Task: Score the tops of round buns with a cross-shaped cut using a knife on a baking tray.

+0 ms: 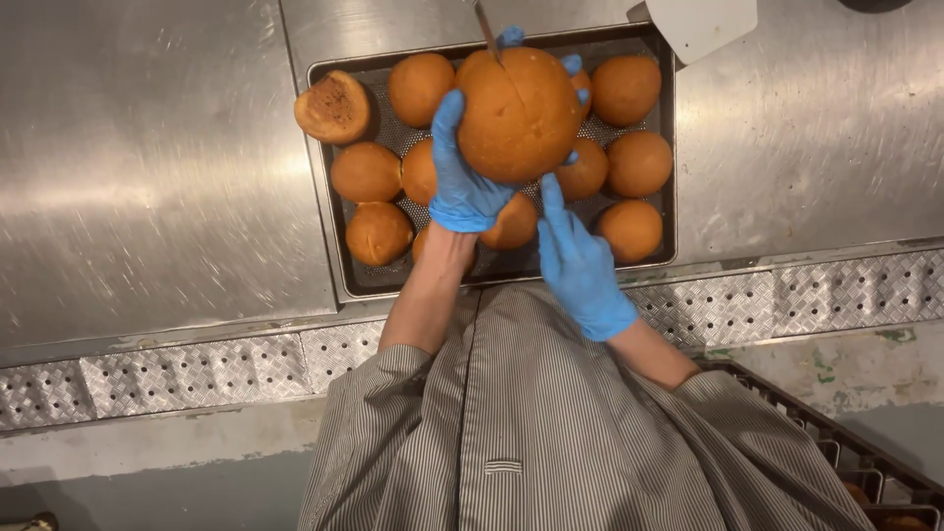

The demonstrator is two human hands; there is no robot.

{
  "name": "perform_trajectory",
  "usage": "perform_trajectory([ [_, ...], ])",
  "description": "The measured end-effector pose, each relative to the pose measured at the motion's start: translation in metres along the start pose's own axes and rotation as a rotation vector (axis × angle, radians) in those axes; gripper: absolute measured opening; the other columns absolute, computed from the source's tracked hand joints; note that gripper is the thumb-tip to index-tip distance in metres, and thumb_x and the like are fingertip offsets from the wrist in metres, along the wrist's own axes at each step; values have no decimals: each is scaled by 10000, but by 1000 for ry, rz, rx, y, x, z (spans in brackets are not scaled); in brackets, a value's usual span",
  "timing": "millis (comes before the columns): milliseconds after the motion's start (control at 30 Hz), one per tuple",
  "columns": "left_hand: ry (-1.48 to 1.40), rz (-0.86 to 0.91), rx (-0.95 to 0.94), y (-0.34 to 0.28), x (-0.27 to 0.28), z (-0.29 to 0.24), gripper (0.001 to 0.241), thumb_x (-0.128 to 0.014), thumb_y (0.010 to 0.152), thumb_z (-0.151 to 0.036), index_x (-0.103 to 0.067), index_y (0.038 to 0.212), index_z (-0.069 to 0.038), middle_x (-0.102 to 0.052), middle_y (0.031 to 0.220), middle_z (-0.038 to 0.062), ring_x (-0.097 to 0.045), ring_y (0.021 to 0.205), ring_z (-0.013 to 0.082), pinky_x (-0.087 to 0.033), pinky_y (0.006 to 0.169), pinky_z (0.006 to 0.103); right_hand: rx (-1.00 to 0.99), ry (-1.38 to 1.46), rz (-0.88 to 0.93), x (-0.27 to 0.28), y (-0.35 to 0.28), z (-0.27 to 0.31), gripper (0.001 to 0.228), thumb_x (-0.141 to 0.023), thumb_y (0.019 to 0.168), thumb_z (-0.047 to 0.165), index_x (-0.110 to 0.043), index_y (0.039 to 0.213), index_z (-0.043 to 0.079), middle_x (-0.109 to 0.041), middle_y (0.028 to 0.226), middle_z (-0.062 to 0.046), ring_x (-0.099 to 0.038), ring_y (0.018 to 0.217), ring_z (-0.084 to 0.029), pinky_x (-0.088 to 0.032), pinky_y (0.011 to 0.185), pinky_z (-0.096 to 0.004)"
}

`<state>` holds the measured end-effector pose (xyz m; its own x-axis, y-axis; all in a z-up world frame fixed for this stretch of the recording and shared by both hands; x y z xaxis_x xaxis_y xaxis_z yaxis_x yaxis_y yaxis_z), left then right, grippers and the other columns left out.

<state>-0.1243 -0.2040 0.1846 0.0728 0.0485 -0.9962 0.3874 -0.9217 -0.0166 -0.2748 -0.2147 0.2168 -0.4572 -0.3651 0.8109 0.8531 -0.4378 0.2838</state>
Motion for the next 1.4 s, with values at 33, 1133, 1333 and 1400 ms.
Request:
perform_trajectory([
  [33,4,5,-2,3,3,-5,828,-672,933,-476,-348,1630,-167,-400,1647,209,-471,1463,445,-562,1012,671,5,0,-5,2,-5,-2,564,-580,1042,59,-381,1570,37,-653,922,-135,-544,560,-300,-449,508,-420],
  [1133,50,-28,-205,20,38,-46,604,-611,1022,-461,-463,1569,-251,-446,1635,135,-504,1457,343,-618,973,647,-123,292,141,-13,-11,-10,658,-562,989,-19,-323,1595,72,-598,733,-97,-503,535,-184,-424,491,-351],
  [1333,-55,-508,-174,9,53,-22,629,-790,871,-442,-626,1366,-90,-660,1347,203,-683,1161,435,-588,993,636,-20,234,-63,-2,29,6,537,-532,1049,67,-427,1574,111,-684,1293,-227,-711,1000,-408,-589,742,-504],
  [1400,58,-5,-210,13,26,-33,546,-613,1049,-373,-480,1546,-191,-441,1619,143,-492,1456,389,-533,1077,703,-89,334,61,-6,45,8,622,-550,1017,8,-331,1593,90,-677,897,-146,-598,660,-262,-476,632,-414],
])
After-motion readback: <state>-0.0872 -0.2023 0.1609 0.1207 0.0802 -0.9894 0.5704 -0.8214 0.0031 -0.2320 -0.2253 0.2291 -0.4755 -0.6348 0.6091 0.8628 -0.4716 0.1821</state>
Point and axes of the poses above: each hand's wrist, its own y-axis towards the middle knuckle, its own x-axis out of the back of the hand, z = x × y, the point moved 7 cm from there along y, towards the middle knuckle
